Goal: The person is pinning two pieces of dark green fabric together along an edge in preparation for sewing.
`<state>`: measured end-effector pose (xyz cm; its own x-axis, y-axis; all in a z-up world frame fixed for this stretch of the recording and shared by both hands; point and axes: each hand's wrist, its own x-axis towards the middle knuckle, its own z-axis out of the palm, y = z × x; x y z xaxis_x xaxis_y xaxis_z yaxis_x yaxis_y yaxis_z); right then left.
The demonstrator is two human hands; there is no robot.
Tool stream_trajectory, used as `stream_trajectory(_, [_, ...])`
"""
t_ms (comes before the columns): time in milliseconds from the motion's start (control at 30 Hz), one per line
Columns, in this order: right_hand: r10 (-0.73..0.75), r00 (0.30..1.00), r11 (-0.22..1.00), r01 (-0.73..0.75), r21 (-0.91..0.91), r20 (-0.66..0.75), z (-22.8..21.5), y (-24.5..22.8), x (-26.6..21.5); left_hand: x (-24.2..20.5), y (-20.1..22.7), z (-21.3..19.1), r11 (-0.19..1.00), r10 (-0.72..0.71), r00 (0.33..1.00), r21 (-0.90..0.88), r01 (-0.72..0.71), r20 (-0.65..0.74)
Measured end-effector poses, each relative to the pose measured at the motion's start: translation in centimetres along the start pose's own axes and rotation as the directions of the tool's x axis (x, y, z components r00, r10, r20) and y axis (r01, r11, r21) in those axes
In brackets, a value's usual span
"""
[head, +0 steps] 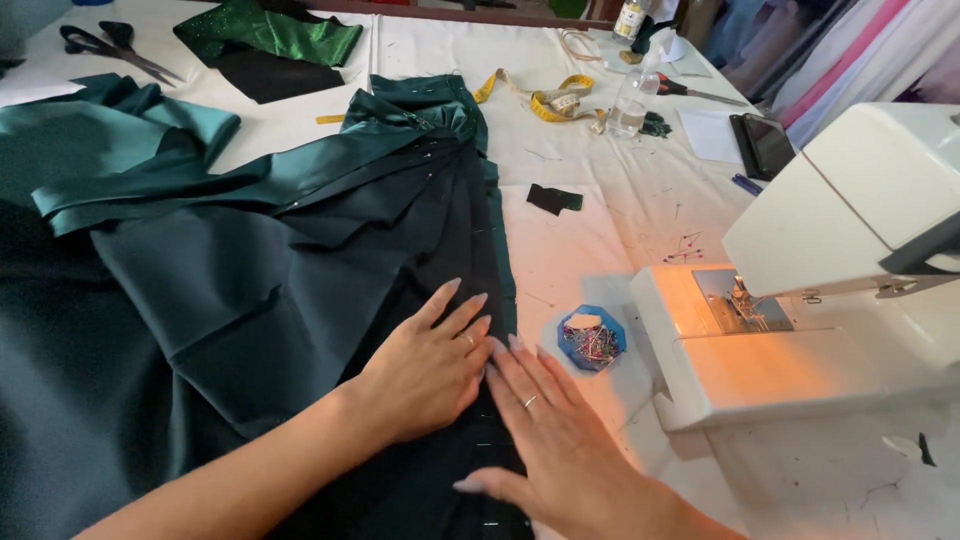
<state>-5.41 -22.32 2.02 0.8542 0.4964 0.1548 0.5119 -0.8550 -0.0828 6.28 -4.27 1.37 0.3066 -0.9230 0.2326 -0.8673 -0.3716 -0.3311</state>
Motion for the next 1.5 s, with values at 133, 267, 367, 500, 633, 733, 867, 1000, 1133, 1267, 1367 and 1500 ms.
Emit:
stream_trajectory(133, [-0.078,0.993,0.991,0.068,-0.115,-0.086,2.4,-1.2,-0.7,0.0,-0.4,2.0,0.984,-0.160,0.987,0.081,0.160,-0.001])
stream_trajectory(267, [-0.201,0.978,0.975,0.195,-0.105,-0.052,4.1,-1.1,-1.0,-1.4,-0.5,2.5,0.959,-0.283,0.959,0.011,0.283,-0.021])
stream_trajectory(367, [-0.220,0.974,0.972,0.213,-0.102,-0.059,4.3,-1.1,-1.0,-2.0,-0.3,2.4,0.948,-0.316,0.949,0.025,0.316,-0.001])
stream_trajectory(500, [-0.220,0.973,0.939,0.192,-0.286,-0.069,5.2,-0.6,-1.3,-1.8,-0.5,2.2,0.956,-0.293,0.955,-0.035,0.292,-0.037])
stream_trajectory(633, [-0.204,0.978,0.970,0.198,-0.143,-0.032,4.4,-0.9,-1.2,-0.9,-0.4,0.7,0.947,-0.304,0.952,-0.121,0.298,-0.037])
stream_trajectory(733, [-0.200,0.980,0.977,0.201,-0.067,0.017,3.1,-1.3,-0.8,-0.4,0.0,0.5,0.959,-0.277,0.951,-0.099,0.265,-0.134])
stream_trajectory(867, [-0.174,0.929,0.979,0.199,0.045,-0.327,-0.6,-0.8,-0.3,-1.0,1.9,1.7,0.957,-0.208,0.926,-0.263,0.126,-0.315])
stream_trajectory(1000, [0.135,0.964,0.980,-0.096,0.173,-0.229,-4.2,3.9,-0.5,-2.5,3.9,2.9,0.966,-0.192,0.933,-0.227,0.124,-0.305])
stream_trajectory(1133, [0.544,0.839,0.833,-0.538,0.131,-0.013,-8.1,7.2,0.6,-2.8,3.6,1.2,0.967,-0.151,0.941,-0.242,0.078,-0.303])
stream_trajectory(1267, [0.616,0.755,0.786,-0.607,-0.119,0.225,-8.4,8.1,4.3,-3.0,3.6,0.4,0.969,-0.148,0.927,-0.237,0.067,-0.344])
stream_trajectory(1367, [0.625,0.732,0.778,-0.611,-0.144,0.271,-7.3,7.9,8.1,-3.4,3.8,1.0,0.979,-0.121,0.932,-0.197,0.055,-0.342])
stream_trajectory(1500, [0.680,0.619,0.723,-0.654,-0.221,0.393,-5.8,8.4,11.2,-3.7,4.0,1.5,0.981,-0.119,0.938,-0.185,0.060,-0.325])
